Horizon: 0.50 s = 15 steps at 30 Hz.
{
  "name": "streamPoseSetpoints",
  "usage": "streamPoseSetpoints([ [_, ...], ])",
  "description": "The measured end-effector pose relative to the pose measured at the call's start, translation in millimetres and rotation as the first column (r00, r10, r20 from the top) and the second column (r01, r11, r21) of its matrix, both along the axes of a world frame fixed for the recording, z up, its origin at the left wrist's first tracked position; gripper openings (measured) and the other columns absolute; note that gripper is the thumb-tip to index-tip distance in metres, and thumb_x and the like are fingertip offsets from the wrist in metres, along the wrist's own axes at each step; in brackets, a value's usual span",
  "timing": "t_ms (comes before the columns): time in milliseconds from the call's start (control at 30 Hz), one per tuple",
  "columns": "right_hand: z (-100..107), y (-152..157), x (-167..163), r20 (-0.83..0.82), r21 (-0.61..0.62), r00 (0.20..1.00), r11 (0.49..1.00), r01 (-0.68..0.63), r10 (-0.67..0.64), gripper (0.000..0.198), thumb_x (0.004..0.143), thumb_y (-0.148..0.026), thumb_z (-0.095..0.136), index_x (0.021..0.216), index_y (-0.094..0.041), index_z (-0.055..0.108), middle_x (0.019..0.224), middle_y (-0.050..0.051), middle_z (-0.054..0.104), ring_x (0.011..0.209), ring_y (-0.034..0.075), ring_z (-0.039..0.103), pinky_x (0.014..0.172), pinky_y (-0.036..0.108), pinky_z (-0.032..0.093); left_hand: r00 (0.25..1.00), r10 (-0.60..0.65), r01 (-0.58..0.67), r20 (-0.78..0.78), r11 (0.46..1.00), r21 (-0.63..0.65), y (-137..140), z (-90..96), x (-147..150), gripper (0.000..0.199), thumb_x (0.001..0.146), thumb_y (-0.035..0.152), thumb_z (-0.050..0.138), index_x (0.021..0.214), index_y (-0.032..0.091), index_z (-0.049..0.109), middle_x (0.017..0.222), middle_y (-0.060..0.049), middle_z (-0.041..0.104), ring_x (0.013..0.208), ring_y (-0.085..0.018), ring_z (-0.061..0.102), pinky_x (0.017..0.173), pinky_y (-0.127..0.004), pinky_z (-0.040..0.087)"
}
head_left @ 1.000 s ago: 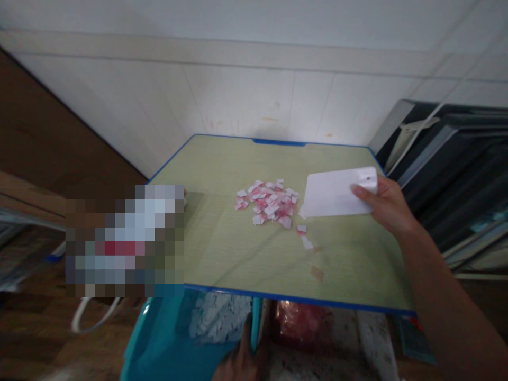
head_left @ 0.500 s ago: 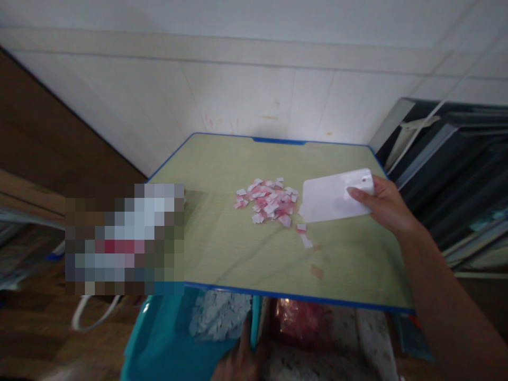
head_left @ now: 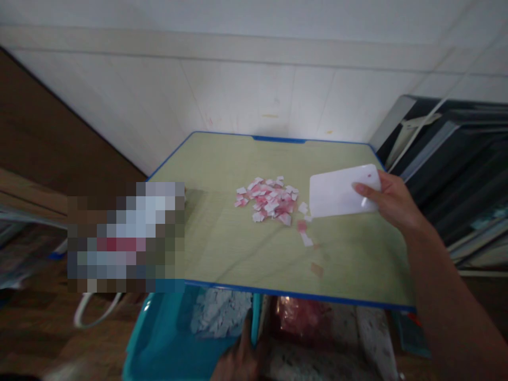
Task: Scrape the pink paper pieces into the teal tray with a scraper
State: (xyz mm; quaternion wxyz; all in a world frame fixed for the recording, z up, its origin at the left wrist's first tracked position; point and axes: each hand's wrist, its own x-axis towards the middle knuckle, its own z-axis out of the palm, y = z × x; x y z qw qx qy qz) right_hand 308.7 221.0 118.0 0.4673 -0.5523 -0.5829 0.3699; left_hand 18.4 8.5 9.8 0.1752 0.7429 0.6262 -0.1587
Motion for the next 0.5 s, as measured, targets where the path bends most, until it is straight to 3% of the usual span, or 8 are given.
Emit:
streamPoseSetpoints([
  [267, 1, -4, 10, -0.027, 0.048, 0.998, 0.997, 0.061, -0.060, 0.022, 0.063, -0.030, 0.066, 0.083, -0.020, 0.061, 0.073, -0.002, 0.064, 0.056, 0.010, 0.056, 0.054, 0.021, 0.045, 1.000, 0.012, -0.012, 0.021, 0.999, -0.034, 2, 0.2, -1, 0.052, 0.062, 0.009, 0.060, 0.106, 0.036, 0.053, 0.130, -0.014, 0.036, 0.076, -0.021, 0.062, 0.066, -0.034, 0.051],
  [500, 4, -11, -11, -0.009, -0.082, 0.991, 0.987, -0.136, 0.135, 0.022, 0.061, -0.031, 0.067, 0.080, -0.020, 0.062, 0.064, -0.003, 0.064, 0.051, 0.012, 0.057, 0.045, 0.022, 0.045, 1.000, 0.004, -0.004, -0.011, 1.000, -0.026, 3, 4.9, 1, 0.049, 0.063, 0.007, 0.058, 0.104, 0.035, 0.055, 0.130, -0.013, 0.036, 0.075, -0.022, 0.062, 0.065, -0.035, 0.051],
])
